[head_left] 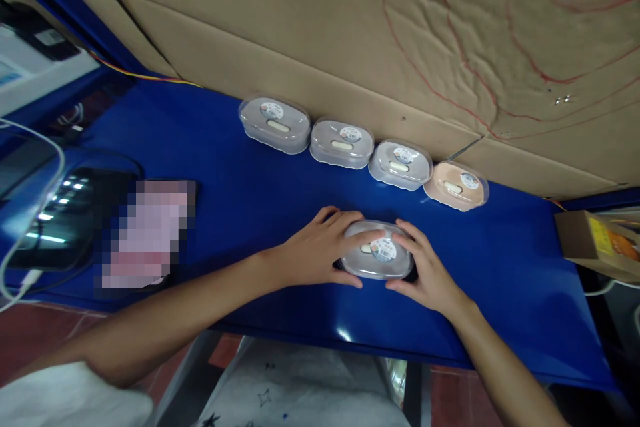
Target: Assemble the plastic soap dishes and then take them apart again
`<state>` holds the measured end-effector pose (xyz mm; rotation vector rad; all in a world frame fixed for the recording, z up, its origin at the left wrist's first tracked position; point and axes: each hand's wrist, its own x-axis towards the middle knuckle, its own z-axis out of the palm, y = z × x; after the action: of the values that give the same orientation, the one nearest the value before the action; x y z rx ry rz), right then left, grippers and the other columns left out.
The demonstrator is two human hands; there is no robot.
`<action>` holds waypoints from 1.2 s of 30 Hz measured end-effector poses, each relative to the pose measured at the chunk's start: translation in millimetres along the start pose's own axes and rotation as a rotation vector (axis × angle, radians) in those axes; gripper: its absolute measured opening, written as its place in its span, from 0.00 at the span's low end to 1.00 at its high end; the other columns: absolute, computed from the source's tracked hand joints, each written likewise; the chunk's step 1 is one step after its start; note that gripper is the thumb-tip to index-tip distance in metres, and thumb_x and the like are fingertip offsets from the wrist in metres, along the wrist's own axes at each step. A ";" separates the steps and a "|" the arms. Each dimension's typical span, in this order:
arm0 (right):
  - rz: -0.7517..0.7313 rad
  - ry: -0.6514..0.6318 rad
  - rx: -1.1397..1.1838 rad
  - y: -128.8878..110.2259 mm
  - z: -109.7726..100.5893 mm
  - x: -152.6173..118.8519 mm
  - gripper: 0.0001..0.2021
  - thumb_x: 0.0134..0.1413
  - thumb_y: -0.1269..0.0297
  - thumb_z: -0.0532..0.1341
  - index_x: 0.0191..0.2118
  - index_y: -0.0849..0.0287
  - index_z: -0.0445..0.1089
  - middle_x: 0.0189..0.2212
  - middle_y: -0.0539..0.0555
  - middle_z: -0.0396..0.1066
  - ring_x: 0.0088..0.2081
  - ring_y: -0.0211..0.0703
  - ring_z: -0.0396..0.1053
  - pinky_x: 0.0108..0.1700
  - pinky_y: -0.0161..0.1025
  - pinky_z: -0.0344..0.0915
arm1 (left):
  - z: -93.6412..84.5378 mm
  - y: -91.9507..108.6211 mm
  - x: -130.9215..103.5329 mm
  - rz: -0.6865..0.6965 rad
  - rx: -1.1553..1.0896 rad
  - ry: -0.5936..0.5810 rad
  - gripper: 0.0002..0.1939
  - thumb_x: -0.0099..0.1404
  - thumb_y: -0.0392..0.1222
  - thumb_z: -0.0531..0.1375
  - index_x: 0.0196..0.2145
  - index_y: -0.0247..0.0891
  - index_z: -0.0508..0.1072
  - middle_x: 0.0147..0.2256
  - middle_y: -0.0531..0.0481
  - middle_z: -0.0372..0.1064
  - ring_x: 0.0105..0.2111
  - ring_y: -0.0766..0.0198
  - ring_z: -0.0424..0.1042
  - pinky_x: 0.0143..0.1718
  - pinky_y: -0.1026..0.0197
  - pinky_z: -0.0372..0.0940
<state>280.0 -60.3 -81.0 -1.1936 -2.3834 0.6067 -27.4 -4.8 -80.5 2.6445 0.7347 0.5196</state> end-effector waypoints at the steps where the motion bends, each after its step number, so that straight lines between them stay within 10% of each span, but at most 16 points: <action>1: -0.002 0.000 0.009 -0.3 -0.4 0.1 0.45 0.63 0.48 0.71 0.77 0.45 0.48 0.76 0.66 0.50 0.76 0.67 0.53 0.70 0.69 0.63 | -0.3 0.4 0.1 0.002 0.006 0.002 0.53 0.63 0.66 0.72 0.75 0.46 0.56 0.66 0.31 0.61 0.64 0.38 0.64 0.65 0.37 0.57; 15: -0.046 0.053 0.054 0.9 -4.8 -3.6 0.48 0.58 0.54 0.75 0.77 0.41 0.50 0.76 0.62 0.54 0.74 0.63 0.59 0.68 0.66 0.68 | -3.7 9.4 -0.1 0.028 -0.031 0.045 0.42 0.66 0.49 0.71 0.72 0.43 0.60 0.65 0.32 0.60 0.64 0.41 0.64 0.62 0.41 0.61; 36: -0.034 0.078 0.021 -0.8 0.7 3.3 0.48 0.57 0.54 0.75 0.75 0.45 0.49 0.74 0.64 0.53 0.73 0.66 0.57 0.70 0.68 0.63 | -4.3 4.3 1.4 0.007 -0.148 0.042 0.38 0.74 0.62 0.62 0.72 0.40 0.62 0.67 0.29 0.60 0.66 0.40 0.63 0.64 0.39 0.59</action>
<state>277.2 -58.2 -80.6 -1.1448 -2.3214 0.5623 -26.4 -6.6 -74.6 2.5070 0.6715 0.6086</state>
